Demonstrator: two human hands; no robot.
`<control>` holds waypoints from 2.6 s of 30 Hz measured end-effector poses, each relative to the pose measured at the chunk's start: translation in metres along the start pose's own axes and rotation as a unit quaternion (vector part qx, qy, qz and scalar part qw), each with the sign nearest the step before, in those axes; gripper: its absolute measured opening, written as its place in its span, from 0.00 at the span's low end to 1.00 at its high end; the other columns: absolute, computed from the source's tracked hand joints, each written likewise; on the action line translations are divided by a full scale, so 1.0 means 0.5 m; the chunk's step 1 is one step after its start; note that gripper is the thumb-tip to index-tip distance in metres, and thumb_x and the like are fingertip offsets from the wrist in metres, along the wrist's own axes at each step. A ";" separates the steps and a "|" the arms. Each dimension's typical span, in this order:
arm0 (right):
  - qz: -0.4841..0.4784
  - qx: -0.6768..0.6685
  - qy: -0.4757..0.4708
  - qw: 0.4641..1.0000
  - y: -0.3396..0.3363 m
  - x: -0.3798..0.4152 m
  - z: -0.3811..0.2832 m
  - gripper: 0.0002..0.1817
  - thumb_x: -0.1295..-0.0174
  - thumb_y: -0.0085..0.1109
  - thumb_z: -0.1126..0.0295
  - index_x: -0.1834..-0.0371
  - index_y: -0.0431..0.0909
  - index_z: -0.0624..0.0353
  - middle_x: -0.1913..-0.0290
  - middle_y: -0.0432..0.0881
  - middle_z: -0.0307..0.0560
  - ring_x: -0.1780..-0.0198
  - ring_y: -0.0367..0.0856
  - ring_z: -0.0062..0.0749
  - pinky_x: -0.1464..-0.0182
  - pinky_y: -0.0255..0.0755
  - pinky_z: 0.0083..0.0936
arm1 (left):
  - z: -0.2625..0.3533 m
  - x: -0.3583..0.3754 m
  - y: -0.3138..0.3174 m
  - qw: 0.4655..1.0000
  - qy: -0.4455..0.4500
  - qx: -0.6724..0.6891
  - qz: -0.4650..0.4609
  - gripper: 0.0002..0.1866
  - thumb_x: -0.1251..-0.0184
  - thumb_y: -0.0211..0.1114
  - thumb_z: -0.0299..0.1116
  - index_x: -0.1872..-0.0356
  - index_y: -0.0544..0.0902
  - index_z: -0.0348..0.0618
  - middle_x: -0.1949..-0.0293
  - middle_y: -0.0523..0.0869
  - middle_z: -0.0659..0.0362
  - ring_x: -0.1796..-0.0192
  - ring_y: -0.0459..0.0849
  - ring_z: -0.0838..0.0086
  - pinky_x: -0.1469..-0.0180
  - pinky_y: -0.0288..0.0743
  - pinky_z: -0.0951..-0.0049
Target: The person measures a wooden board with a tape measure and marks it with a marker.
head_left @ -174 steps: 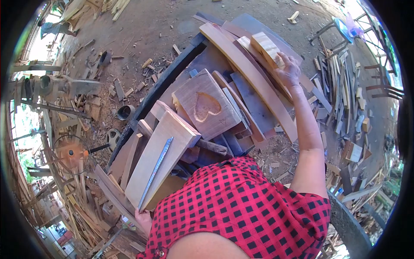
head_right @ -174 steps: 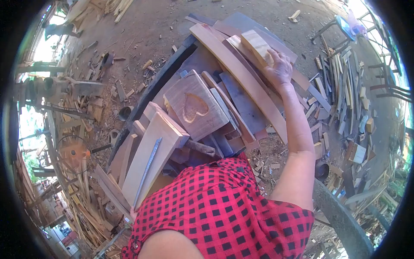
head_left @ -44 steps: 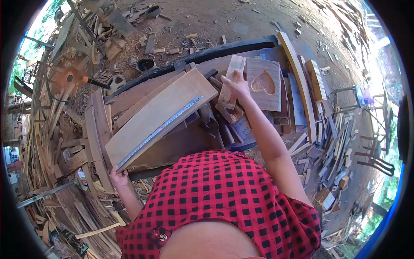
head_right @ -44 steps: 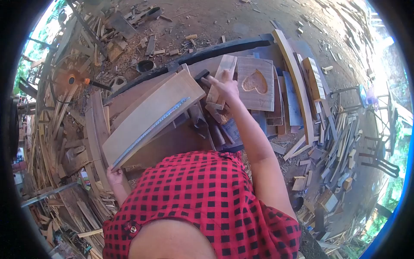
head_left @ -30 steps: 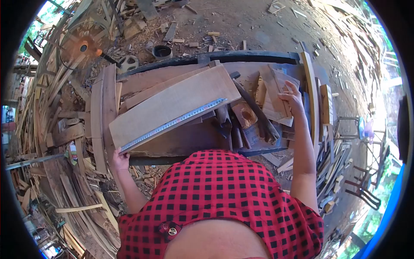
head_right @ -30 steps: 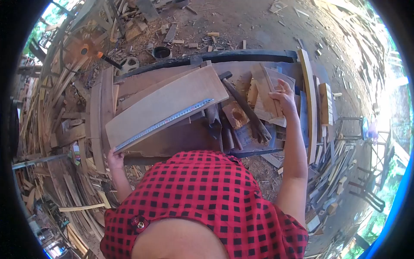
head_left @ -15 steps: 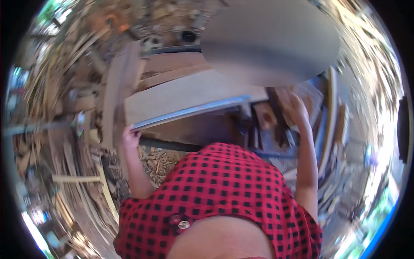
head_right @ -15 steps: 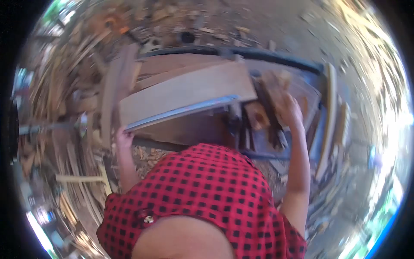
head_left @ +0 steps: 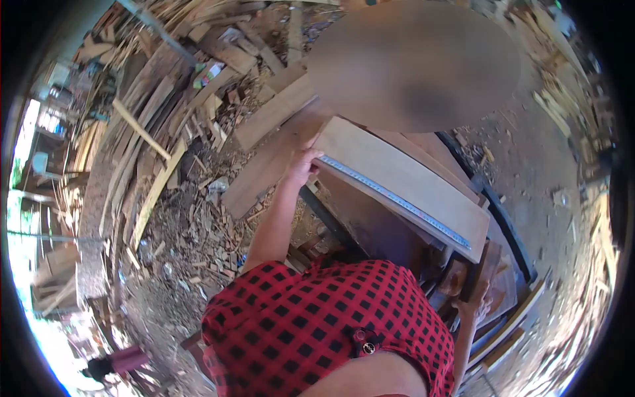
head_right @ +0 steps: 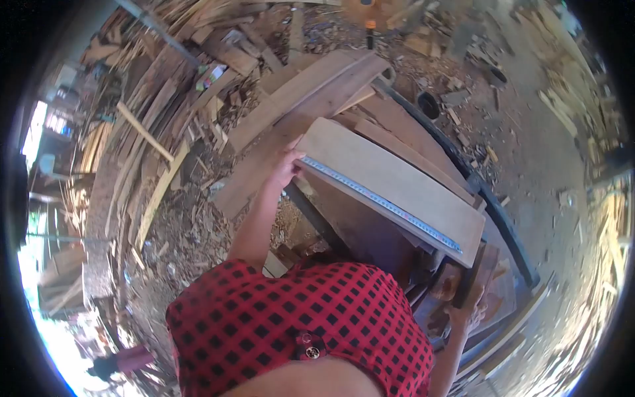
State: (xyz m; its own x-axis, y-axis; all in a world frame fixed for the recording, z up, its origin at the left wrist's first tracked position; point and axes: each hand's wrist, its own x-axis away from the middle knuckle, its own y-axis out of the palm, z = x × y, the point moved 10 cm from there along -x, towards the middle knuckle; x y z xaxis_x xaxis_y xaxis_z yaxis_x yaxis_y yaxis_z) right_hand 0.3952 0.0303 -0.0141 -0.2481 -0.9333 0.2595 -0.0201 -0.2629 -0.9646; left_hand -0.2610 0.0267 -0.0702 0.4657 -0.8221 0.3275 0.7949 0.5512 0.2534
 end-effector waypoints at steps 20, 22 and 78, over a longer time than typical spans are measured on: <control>0.030 -0.539 0.134 0.831 0.130 0.046 0.143 0.49 0.54 0.69 0.43 0.30 0.59 0.54 0.41 0.68 0.67 0.41 0.69 0.59 0.41 0.65 0.46 | 0.003 -0.003 -0.014 0.999 -0.002 -0.048 -0.025 0.32 0.41 0.59 0.36 0.32 0.65 0.48 0.61 0.79 0.59 0.69 0.76 0.76 0.78 0.62 0.79; 0.237 -0.352 0.215 0.880 0.088 0.085 0.260 0.45 0.55 0.70 0.46 0.35 0.65 0.55 0.44 0.70 0.65 0.43 0.71 0.57 0.44 0.67 0.45 | -0.003 -0.008 -0.022 0.999 -0.020 -0.034 -0.033 0.32 0.41 0.60 0.35 0.33 0.65 0.47 0.60 0.79 0.59 0.68 0.76 0.75 0.78 0.63 0.78; 0.268 -0.279 0.307 0.870 0.196 0.123 0.979 0.54 0.71 0.77 0.69 0.32 0.63 0.40 0.52 0.73 0.54 0.49 0.76 0.50 0.45 0.73 0.38 | -0.056 0.193 0.075 0.986 -0.162 -0.050 0.008 0.17 0.36 0.58 0.40 0.49 0.75 0.45 0.58 0.82 0.59 0.63 0.79 0.71 0.71 0.69 0.75</control>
State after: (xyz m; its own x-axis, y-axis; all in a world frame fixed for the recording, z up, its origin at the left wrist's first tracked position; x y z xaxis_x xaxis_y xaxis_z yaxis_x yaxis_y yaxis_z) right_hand 0.8520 -0.1727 -0.0699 -0.8331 -0.5346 -0.1422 -0.1672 0.4884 -0.8565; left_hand -0.1758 -0.0359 -0.0544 0.3438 -0.7158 0.6078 0.8304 0.5339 0.1591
